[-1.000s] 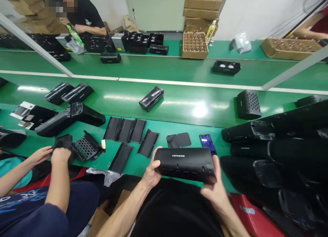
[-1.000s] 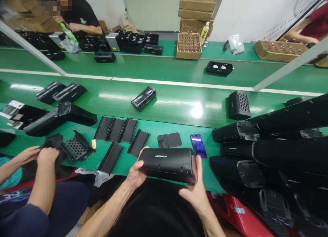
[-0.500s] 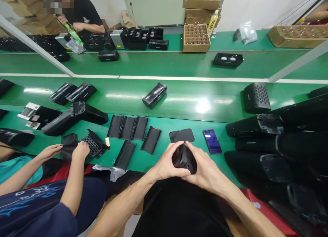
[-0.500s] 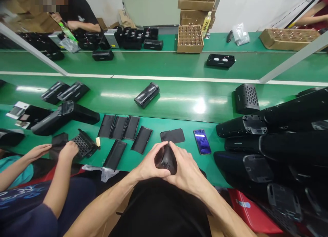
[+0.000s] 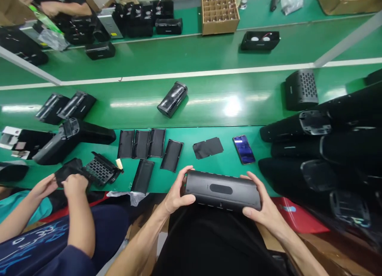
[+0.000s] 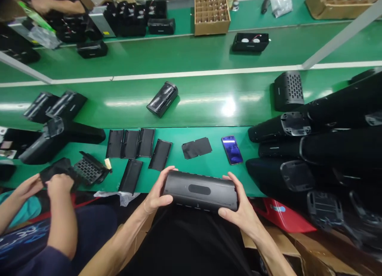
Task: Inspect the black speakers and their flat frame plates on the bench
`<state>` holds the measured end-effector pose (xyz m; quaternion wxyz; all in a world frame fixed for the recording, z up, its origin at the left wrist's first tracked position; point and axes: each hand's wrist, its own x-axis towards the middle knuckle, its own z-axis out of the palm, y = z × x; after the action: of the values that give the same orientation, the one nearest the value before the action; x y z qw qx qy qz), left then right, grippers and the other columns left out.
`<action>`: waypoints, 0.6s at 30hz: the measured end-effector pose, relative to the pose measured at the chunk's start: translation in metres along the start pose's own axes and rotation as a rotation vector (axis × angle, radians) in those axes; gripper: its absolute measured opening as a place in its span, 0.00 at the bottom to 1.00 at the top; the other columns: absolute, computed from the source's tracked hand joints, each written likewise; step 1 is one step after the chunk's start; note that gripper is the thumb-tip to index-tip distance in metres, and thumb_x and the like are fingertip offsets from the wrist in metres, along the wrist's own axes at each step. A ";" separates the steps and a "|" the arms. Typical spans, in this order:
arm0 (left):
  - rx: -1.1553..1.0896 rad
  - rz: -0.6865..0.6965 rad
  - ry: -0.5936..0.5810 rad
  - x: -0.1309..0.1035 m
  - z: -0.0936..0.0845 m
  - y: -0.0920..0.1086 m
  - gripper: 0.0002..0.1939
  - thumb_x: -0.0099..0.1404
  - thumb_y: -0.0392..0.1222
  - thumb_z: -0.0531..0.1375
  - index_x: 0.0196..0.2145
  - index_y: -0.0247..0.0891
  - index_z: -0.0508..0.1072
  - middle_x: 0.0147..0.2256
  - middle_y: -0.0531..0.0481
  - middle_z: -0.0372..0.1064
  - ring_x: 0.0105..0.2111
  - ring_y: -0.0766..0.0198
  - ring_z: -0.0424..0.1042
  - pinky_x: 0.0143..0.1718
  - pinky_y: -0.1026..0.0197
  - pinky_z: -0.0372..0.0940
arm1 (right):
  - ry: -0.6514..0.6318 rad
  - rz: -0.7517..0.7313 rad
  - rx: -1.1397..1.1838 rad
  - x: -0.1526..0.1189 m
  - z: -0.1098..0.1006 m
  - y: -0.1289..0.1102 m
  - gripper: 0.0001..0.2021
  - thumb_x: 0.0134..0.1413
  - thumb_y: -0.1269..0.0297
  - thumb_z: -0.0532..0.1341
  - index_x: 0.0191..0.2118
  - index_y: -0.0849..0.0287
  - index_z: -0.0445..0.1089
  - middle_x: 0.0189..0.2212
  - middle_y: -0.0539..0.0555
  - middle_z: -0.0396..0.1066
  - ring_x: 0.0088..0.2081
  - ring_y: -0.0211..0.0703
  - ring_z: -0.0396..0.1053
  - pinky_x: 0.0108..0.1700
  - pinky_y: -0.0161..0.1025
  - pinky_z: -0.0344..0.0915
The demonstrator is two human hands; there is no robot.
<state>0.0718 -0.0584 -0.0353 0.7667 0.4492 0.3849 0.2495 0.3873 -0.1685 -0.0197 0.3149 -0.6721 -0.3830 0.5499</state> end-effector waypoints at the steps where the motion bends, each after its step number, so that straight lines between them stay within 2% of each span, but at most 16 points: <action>1: 0.009 0.015 0.024 -0.001 0.001 0.002 0.51 0.54 0.58 0.72 0.69 0.46 0.55 0.66 0.40 0.56 0.59 0.42 0.64 0.59 0.48 0.61 | 0.011 -0.014 0.008 -0.001 0.001 -0.003 0.54 0.45 0.36 0.72 0.73 0.47 0.50 0.72 0.63 0.54 0.69 0.70 0.57 0.66 0.59 0.59; 4: 0.073 0.050 0.073 -0.006 0.007 0.005 0.49 0.54 0.59 0.71 0.67 0.44 0.58 0.65 0.41 0.59 0.58 0.42 0.64 0.57 0.49 0.62 | 0.029 -0.062 0.009 -0.006 0.004 -0.008 0.47 0.48 0.39 0.71 0.69 0.48 0.55 0.72 0.61 0.54 0.69 0.68 0.56 0.66 0.57 0.57; 7: 0.118 0.072 0.119 -0.007 0.011 0.003 0.46 0.55 0.60 0.69 0.66 0.43 0.60 0.62 0.41 0.62 0.56 0.43 0.65 0.56 0.49 0.63 | 0.061 -0.065 0.026 -0.007 0.010 -0.009 0.43 0.49 0.43 0.72 0.67 0.48 0.57 0.68 0.61 0.58 0.66 0.65 0.60 0.63 0.54 0.60; 10: 0.079 0.036 0.157 -0.001 0.010 -0.005 0.45 0.58 0.59 0.68 0.67 0.43 0.59 0.58 0.42 0.66 0.53 0.46 0.67 0.54 0.51 0.64 | 0.088 0.001 0.084 0.000 0.014 -0.009 0.41 0.49 0.40 0.71 0.64 0.49 0.59 0.63 0.60 0.63 0.60 0.63 0.64 0.60 0.52 0.63; 12: 0.031 -0.019 0.155 0.004 0.007 -0.010 0.45 0.60 0.58 0.66 0.69 0.42 0.56 0.54 0.43 0.69 0.51 0.48 0.69 0.54 0.51 0.64 | 0.061 0.089 0.097 0.006 0.013 -0.010 0.40 0.49 0.38 0.70 0.64 0.48 0.59 0.60 0.59 0.65 0.57 0.61 0.67 0.57 0.51 0.65; 15: 0.040 -0.076 0.106 0.011 0.001 -0.012 0.46 0.62 0.59 0.66 0.71 0.42 0.54 0.56 0.43 0.69 0.54 0.46 0.69 0.58 0.49 0.61 | -0.019 0.179 0.072 0.011 0.006 -0.011 0.44 0.50 0.37 0.69 0.68 0.48 0.55 0.61 0.60 0.64 0.57 0.61 0.68 0.57 0.52 0.66; 18: 0.065 -0.119 0.056 0.016 -0.006 -0.011 0.50 0.62 0.60 0.67 0.73 0.43 0.50 0.64 0.41 0.63 0.63 0.42 0.63 0.66 0.47 0.55 | -0.057 0.138 0.073 0.014 0.001 -0.010 0.54 0.46 0.37 0.71 0.74 0.48 0.48 0.68 0.62 0.59 0.64 0.65 0.63 0.63 0.54 0.63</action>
<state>0.0766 -0.0491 -0.0523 0.7542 0.4430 0.4400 0.2035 0.3865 -0.1516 -0.0185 0.2896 -0.6689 -0.3244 0.6029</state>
